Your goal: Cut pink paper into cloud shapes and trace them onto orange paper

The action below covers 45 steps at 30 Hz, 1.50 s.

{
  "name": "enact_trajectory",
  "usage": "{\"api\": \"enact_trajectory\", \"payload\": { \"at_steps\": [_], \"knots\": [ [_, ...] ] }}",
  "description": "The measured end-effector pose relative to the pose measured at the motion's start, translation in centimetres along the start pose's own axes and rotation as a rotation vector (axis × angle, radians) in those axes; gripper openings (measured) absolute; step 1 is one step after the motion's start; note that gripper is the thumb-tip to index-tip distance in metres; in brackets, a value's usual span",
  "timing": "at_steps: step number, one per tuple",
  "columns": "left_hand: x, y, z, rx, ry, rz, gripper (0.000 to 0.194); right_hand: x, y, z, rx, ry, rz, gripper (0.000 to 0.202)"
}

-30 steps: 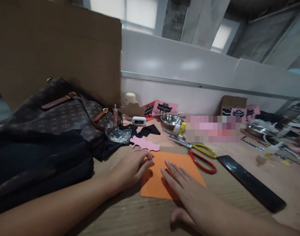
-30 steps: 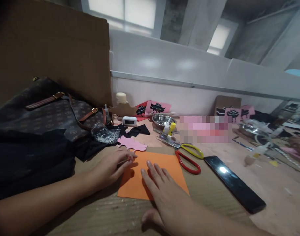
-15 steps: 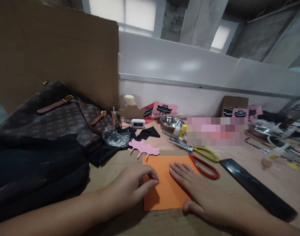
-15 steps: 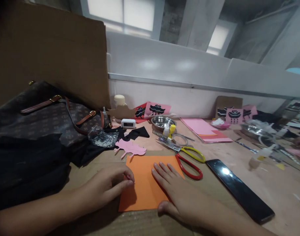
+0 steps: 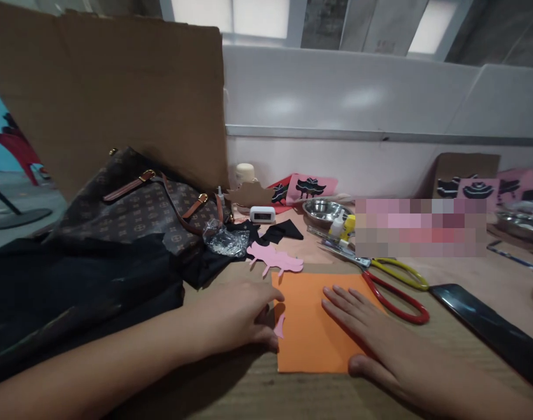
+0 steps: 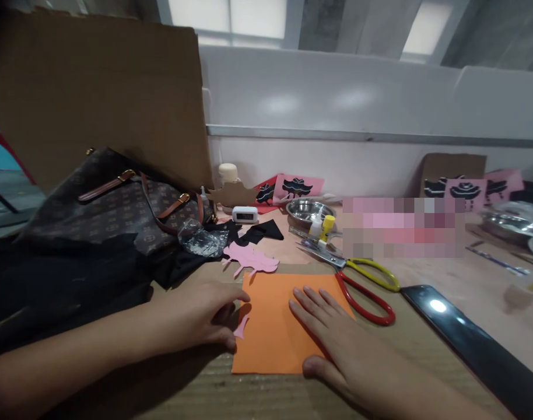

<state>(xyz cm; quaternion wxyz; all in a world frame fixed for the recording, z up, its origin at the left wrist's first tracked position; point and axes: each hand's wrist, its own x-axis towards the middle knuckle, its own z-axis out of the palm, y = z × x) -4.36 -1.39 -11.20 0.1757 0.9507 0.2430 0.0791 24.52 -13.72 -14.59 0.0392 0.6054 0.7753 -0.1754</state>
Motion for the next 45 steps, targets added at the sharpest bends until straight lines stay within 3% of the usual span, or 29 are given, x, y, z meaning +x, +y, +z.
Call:
{"api": "enact_trajectory", "payload": {
  "at_steps": [2, 4, 6, 10, 13, 16, 20, 24, 28, 33, 36, 40, 45],
  "knots": [
    [0.0, 0.1, -0.9, 0.047, 0.012, -0.03, 0.041, 0.0, -0.1, -0.2, -0.015, -0.034, 0.033, 0.074],
    [0.0, 0.1, -2.2, 0.043, 0.026, -0.083, 0.025, -0.1, -0.4, -0.4, -0.026, -0.051, 0.053, 0.075],
    [0.0, -0.5, -3.7, 0.024, 0.081, -0.102, 0.02, -0.2, -0.7, -0.7, -0.048, -0.014, 0.03, 0.074],
    [0.4, -4.1, -6.0, 0.098, 0.335, -0.145, 0.022, 0.5, -2.1, -2.7, -0.196, 0.196, -0.185, 0.059],
    [1.9, -7.6, -7.1, 0.157, 0.451, -0.202, 0.019, 3.0, -3.9, -6.2, -0.292, 0.338, -0.315, 0.049],
    [4.9, -10.8, -8.0, 0.195, 0.605, -0.243, 0.024, 8.0, -6.0, -11.1, -0.327, 0.384, -0.296, 0.042],
    [9.1, -14.6, -9.0, 0.203, 0.844, -0.337, 0.038, 17.1, -8.2, -17.6, -0.227, 0.487, -0.114, 0.032],
    [11.1, -17.6, -8.9, 0.15, 0.93, -0.391, 0.039, 26.3, -9.1, -22.1, -0.122, 0.597, 0.001, 0.044],
    [11.4, -18.7, -8.0, 0.115, 0.914, -0.39, 0.037, 33.7, -9.6, -23.9, -0.064, 0.647, 0.063, 0.041],
    [11.2, -19.0, -7.2, 0.127, 0.874, -0.443, 0.037, 39.4, -9.8, -23.2, -0.046, 0.643, 0.117, 0.037],
    [11.0, -19.6, -7.0, 0.12, 0.838, -0.494, 0.037, 40.7, -9.1, -22.2, -0.038, 0.67, 0.159, 0.036],
    [10.9, -20.1, -6.9, 0.093, 0.787, -0.536, 0.036, 39.6, -8.1, -22.2, -0.008, 0.797, 0.224, 0.037],
    [10.6, -19.8, -6.8, 0.06, 0.777, -0.543, 0.034, 34.1, -7.9, -26.8, 0.003, 1.054, 0.224, 0.05]
  ]
}}
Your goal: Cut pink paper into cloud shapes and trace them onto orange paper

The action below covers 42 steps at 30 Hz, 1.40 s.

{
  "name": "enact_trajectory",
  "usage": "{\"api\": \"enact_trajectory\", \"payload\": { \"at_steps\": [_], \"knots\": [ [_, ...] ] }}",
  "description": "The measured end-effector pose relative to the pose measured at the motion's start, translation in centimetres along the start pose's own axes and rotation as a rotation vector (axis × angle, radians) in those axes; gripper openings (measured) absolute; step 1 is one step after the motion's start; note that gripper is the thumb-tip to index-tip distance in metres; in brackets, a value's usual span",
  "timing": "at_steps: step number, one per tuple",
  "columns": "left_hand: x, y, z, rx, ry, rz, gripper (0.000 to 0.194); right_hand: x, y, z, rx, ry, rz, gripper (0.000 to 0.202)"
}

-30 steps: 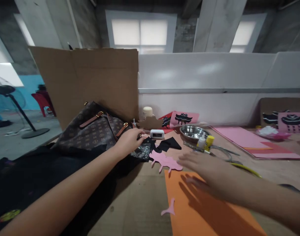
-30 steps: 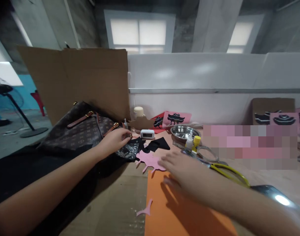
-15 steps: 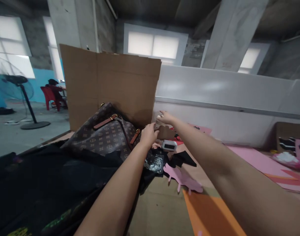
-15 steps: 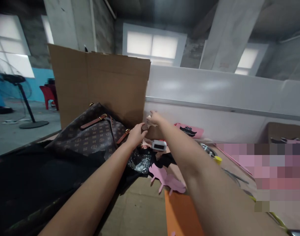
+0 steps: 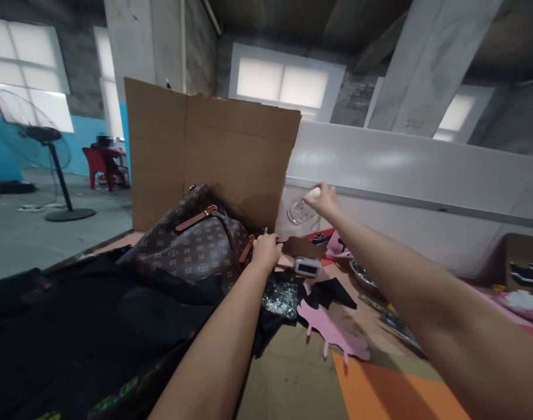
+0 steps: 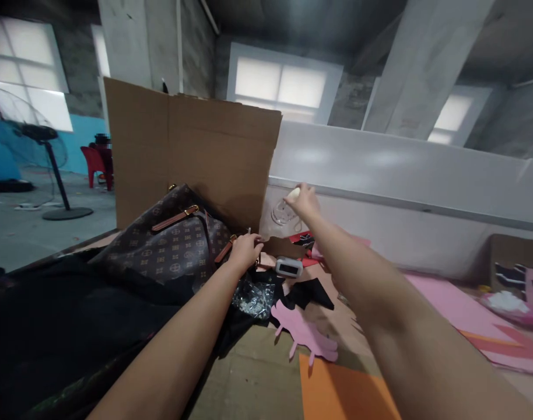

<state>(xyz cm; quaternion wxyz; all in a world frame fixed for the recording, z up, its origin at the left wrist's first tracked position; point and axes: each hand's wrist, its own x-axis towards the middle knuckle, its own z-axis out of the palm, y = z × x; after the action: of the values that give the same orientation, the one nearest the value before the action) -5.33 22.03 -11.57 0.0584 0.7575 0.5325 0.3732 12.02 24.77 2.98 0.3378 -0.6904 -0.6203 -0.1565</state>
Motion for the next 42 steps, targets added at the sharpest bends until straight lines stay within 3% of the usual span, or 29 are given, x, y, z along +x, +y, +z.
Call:
{"api": "enact_trajectory", "payload": {
  "at_steps": [3, 5, 8, 11, 13, 15, 17, 18, 22, 25, 28, 31, 34, 37, 42],
  "knots": [
    [0.0, 0.6, -1.1, -0.053, 0.052, -0.004, 0.034, 0.1, 0.2, -6.5, 0.005, 0.082, -0.091, 0.053],
    [0.1, 2.0, -3.1, -0.11, 0.133, 0.002, 0.032, -1.5, 0.1, -10.8, -0.007, 0.095, -0.181, 0.049],
    [-0.6, 6.2, -8.3, -0.229, 0.28, 0.087, 0.023, -6.8, -0.5, -16.8, -0.03, 0.063, -0.307, 0.044],
    [-3.9, 12.0, -14.5, -0.36, 0.335, 0.264, 0.034, -13.8, -1.5, -21.8, -0.022, -0.041, -0.42, 0.041],
    [-7.5, 15.5, -17.6, -0.58, 0.201, 0.44, 0.044, -17.9, -2.1, -24.5, 0.075, -0.119, -0.412, 0.038],
    [-11.6, 18.0, -18.9, -0.813, -0.147, 0.556, 0.052, -21.0, -2.1, -26.7, 0.188, -0.169, -0.401, 0.035],
    [-15.6, 19.3, -18.7, -0.942, -0.408, 0.593, 0.064, -23.2, -1.6, -28.0, 0.242, -0.168, -0.38, 0.036],
    [-17.5, 19.5, -18.1, -0.953, -0.444, 0.541, 0.071, -24.2, -1.1, -28.3, 0.246, -0.159, -0.367, 0.038],
    [-23.8, 19.8, -15.2, -0.666, -0.348, 0.281, 0.071, -29.0, 1.4, -28.4, 0.168, -0.216, -0.38, 0.039],
    [-28.0, 20.3, -14.2, -0.426, -0.261, 0.325, 0.07, -33.5, 3.6, -28.8, 0.125, -0.287, -0.381, 0.05],
    [-32.1, 20.9, -13.9, -0.239, -0.151, 0.417, 0.082, -38.1, 6.2, -29.7, 0.196, -0.372, -0.357, 0.08],
    [-35.6, 21.4, -13.0, -0.107, -0.058, 0.451, 0.095, -42.1, 8.4, -29.6, 0.215, -0.367, -0.293, 0.078],
    [-37.8, 21.7, -11.6, -0.11, -0.065, 0.438, 0.094, -44.8, 9.3, -28.8, 0.282, -0.34, -0.184, 0.057],
    [-38.3, 21.7, -10.4, -0.144, -0.087, 0.472, 0.093, -45.9, 8.7, -28.4, 0.322, -0.284, -0.145, 0.042],
    [-37.4, 20.8, -9.6, -0.25, -0.05, 0.545, 0.077, -44.7, 7.4, -28.4, 0.31, -0.252, -0.26, 0.048]
  ]
}}
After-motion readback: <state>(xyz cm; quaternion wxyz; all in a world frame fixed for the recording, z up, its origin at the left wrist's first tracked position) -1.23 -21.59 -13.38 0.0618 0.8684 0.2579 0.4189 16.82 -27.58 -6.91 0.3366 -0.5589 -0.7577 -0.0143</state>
